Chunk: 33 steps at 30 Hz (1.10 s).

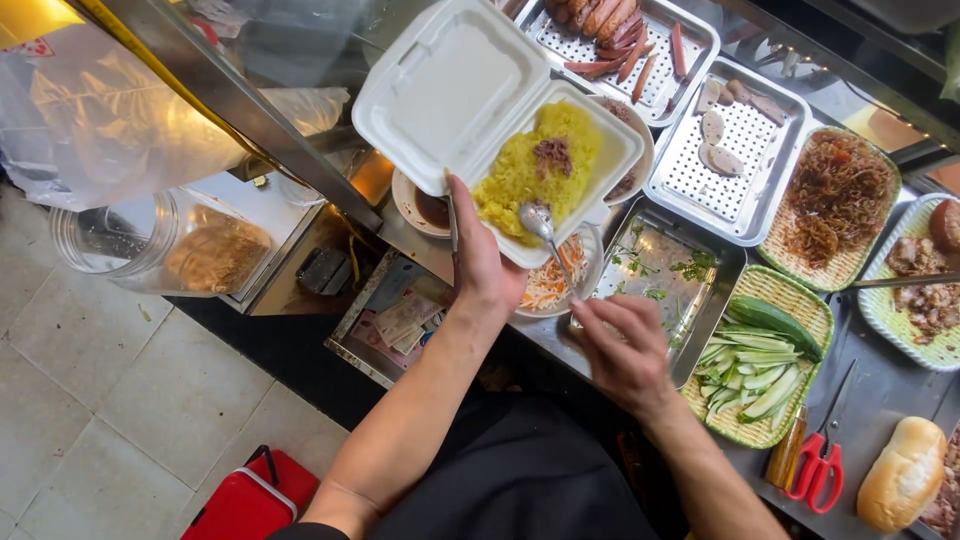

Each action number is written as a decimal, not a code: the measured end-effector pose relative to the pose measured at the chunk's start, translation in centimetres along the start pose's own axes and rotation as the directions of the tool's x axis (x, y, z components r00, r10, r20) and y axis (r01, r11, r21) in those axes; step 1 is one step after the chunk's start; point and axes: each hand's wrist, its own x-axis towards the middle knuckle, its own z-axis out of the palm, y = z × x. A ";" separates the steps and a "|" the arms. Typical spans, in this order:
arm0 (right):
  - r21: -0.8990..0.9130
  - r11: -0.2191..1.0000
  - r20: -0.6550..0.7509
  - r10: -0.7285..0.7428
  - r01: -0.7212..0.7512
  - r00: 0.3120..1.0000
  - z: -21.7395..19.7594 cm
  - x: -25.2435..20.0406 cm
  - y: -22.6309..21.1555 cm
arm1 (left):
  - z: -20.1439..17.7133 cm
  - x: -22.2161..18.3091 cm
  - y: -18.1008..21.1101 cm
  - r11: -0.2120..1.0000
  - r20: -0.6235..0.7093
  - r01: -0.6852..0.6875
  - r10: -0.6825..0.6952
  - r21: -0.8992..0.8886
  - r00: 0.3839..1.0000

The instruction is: Prepare a takeout food box by adding rice, various meats, and vegetables.

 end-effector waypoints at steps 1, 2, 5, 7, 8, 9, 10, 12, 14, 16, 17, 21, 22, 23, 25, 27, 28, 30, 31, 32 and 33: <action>-0.004 1.000 0.000 0.005 -0.005 1.000 -1.4 0.8 0.0 | -0.1 -0.1 0.3 1.000 0.000 0.006 -0.006 0.000 1.000; 0.061 0.988 0.017 0.143 -0.144 0.990 -2.8 1.5 0.0 | -0.2 -0.1 0.6 1.000 0.025 0.015 -0.016 0.019 1.000; 0.318 0.825 0.016 0.487 -0.466 0.873 -5.4 4.0 0.9 | -0.6 -1.0 0.7 0.995 0.108 -0.006 -0.005 0.097 0.994; 0.508 0.630 0.031 0.668 -0.588 0.743 -6.3 5.4 1.8 | -1.1 -1.7 0.7 0.987 0.167 -0.045 0.019 0.155 0.986; 0.569 0.559 0.069 0.698 -0.603 0.713 -6.6 5.7 2.3 | -1.6 -2.0 0.9 0.980 0.182 -0.023 -0.014 0.200 0.983; 0.625 0.484 0.114 0.720 -0.612 0.685 -6.9 6.2 3.0 | -2.0 -2.3 1.1 0.970 0.193 -0.007 -0.041 0.243 0.980; 0.624 0.485 0.113 0.720 -0.613 0.685 -7.1 6.3 3.1 | -2.1 -2.5 1.5 0.970 0.194 -0.006 -0.043 0.241 0.980; 0.573 0.525 0.090 0.723 -0.629 0.685 -7.2 6.4 3.3 | -2.7 -3.2 2.6 0.970 0.163 0.015 -0.056 0.241 0.985; 0.619 0.513 0.068 0.719 -0.594 0.691 -5.7 5.2 4.6 | -3.5 -3.4 3.8 0.967 0.157 -0.002 -0.039 0.253 0.987; 0.659 0.503 0.039 0.720 -0.560 0.693 -3.9 4.2 6.3 | -4.3 -3.7 4.6 0.965 0.153 -0.012 -0.030 0.263 0.988; 0.485 0.616 0.020 0.702 -0.621 0.712 -2.7 3.9 7.1 | -4.8 -4.1 5.1 0.946 0.089 -0.021 -0.008 0.324 0.996; 0.103 0.850 0.043 0.514 -0.516 0.857 3.6 2.9 9.1 | -6.4 -4.9 5.5 0.943 0.007 -0.001 -0.002 0.332 1.000; 0.108 0.849 0.045 0.515 -0.517 0.856 4.8 2.6 9.5 | -6.3 -5.0 5.5 0.942 0.004 -0.002 0.000 0.336 1.000; 0.011 0.908 0.042 0.418 -0.419 0.907 6.0 2.3 9.8 | -6.1 -5.2 5.6 0.952 0.023 0.000 -0.007 0.307 1.000; -0.081 0.946 0.051 0.317 -0.313 0.947 8.2 1.7 10.5 | -5.8 -5.5 5.6 0.960 0.039 0.001 -0.012 0.282 0.999; -0.222 0.959 0.069 0.198 -0.178 0.978 10.2 1.2 11.4 | -5.6 -5.5 5.7 0.965 0.029 0.022 -0.030 0.260 0.999; -0.218 0.960 0.067 0.196 -0.177 0.978 10.6 1.2 11.5 | -5.6 -5.6 5.7 0.965 0.029 0.018 -0.026 0.263 0.999; -0.189 0.966 0.089 0.193 -0.174 0.977 11.5 1.2 11.6 | -5.5 -5.6 5.7 0.961 0.052 0.018 -0.033 0.275 0.998; -0.190 0.966 0.087 0.194 -0.175 0.977 11.6 1.2 11.7 | -5.5 -5.5 5.6 0.961 0.054 0.018 -0.034 0.276 0.998; -0.141 0.964 0.080 0.240 -0.227 0.968 11.7 1.1 11.9 | -5.5 -5.5 5.5 0.962 0.046 0.022 -0.036 0.273 0.998; -0.092 0.956 0.076 0.287 -0.280 0.955 11.8 1.0 12.0 | -5.6 -5.5 5.4 0.962 0.038 0.028 -0.039 0.271 0.999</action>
